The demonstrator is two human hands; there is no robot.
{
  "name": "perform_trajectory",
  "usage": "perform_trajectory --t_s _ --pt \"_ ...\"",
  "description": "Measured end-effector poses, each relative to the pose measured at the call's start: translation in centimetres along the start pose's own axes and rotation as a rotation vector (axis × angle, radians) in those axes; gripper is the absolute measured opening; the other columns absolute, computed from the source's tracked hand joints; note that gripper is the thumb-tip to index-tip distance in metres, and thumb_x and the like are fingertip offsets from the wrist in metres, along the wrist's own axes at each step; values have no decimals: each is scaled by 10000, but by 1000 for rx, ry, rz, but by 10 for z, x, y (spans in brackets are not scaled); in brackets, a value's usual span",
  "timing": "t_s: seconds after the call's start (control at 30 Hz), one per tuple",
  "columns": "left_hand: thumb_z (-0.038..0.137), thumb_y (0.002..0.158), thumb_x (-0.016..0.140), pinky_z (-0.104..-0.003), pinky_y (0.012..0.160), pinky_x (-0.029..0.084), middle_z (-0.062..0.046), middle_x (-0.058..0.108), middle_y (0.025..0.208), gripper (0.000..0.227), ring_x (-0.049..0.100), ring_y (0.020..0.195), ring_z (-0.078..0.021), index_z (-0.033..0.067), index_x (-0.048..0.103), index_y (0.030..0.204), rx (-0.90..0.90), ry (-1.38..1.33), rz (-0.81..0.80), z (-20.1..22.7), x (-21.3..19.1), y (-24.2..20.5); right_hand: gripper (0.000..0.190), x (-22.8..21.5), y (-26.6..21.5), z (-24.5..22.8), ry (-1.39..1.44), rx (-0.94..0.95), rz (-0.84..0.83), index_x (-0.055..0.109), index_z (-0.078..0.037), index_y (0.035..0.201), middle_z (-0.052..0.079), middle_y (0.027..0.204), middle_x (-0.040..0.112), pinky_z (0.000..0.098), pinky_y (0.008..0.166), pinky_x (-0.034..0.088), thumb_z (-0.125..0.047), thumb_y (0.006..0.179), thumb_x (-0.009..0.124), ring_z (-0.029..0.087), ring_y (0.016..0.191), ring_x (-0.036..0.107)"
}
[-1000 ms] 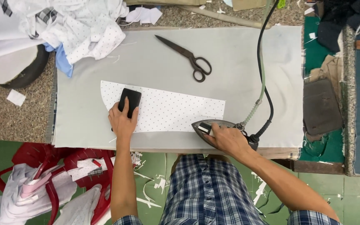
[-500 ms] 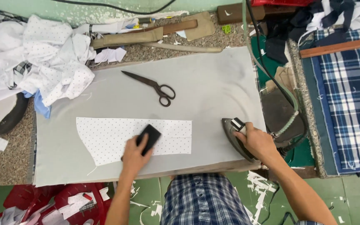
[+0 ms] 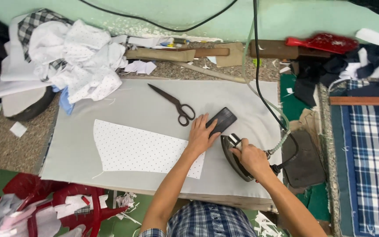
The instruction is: The person irons a piece of white polka-dotted fabric on a work table using a steam iron and a black pressing block. They smooth the fabric, iron it, and trim the edges with scissors. Finally, they place the finished piece into a red basket.
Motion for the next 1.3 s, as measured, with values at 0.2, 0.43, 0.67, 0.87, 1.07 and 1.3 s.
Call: perform_trajectory --t_s 0.2,0.43,0.67,0.87,1.07,1.3 --pt "328 998 629 -532 1156 324 -181 506 1404 394 423 1375 -339 124 646 1335 -11 112 135 -55 -55 -68 635 -4 55 -11 82 74 155 568 -10 1202 255 965 738 476 740 591 -604 981 523 415 943 750" --pt "336 1020 593 -527 1125 383 -184 588 1336 381 518 1318 -346 116 656 1324 -170 310 168 -218 -142 -134 774 23 3 -14 -174 -17 409 474 19 1507 282 1450 555 504 987 530 -473 925 609 451 1294 583" --pt "324 1019 559 -511 1158 345 -194 501 1486 487 432 1411 -367 83 538 1442 -269 316 -144 -360 -194 -129 416 71 5 -99 -669 -155 1066 709 -80 1290 197 1335 661 431 1050 503 -178 890 654 371 1246 620" --pt "287 922 683 -404 899 454 -78 613 927 206 609 931 -248 122 675 1045 -208 335 -199 -407 -179 -151 524 134 64 -211 -358 -272 457 497 -153 1469 87 1451 553 403 1128 433 -373 997 554 256 1389 501" --pt "119 878 717 -461 1070 403 -64 606 793 87 613 940 -232 85 664 817 -149 242 125 -347 -259 -246 592 154 120 -232 -423 -365 245 510 -195 1426 20 1233 670 375 1083 473 -446 908 651 201 1223 625" --pt "30 859 690 -464 1031 469 -60 648 786 87 654 873 -235 104 684 905 -535 334 565 -296 -321 -471 222 130 129 -372 -516 -827 113 735 -304 1072 -85 866 734 229 784 627 -453 945 630 110 871 763"
Point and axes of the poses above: each hand's wrist, its own y-axis towards the middle knuckle, its own x-axis out of the palm, z = x × y, the point moved 3 cm from there along y, towards the middle knuckle
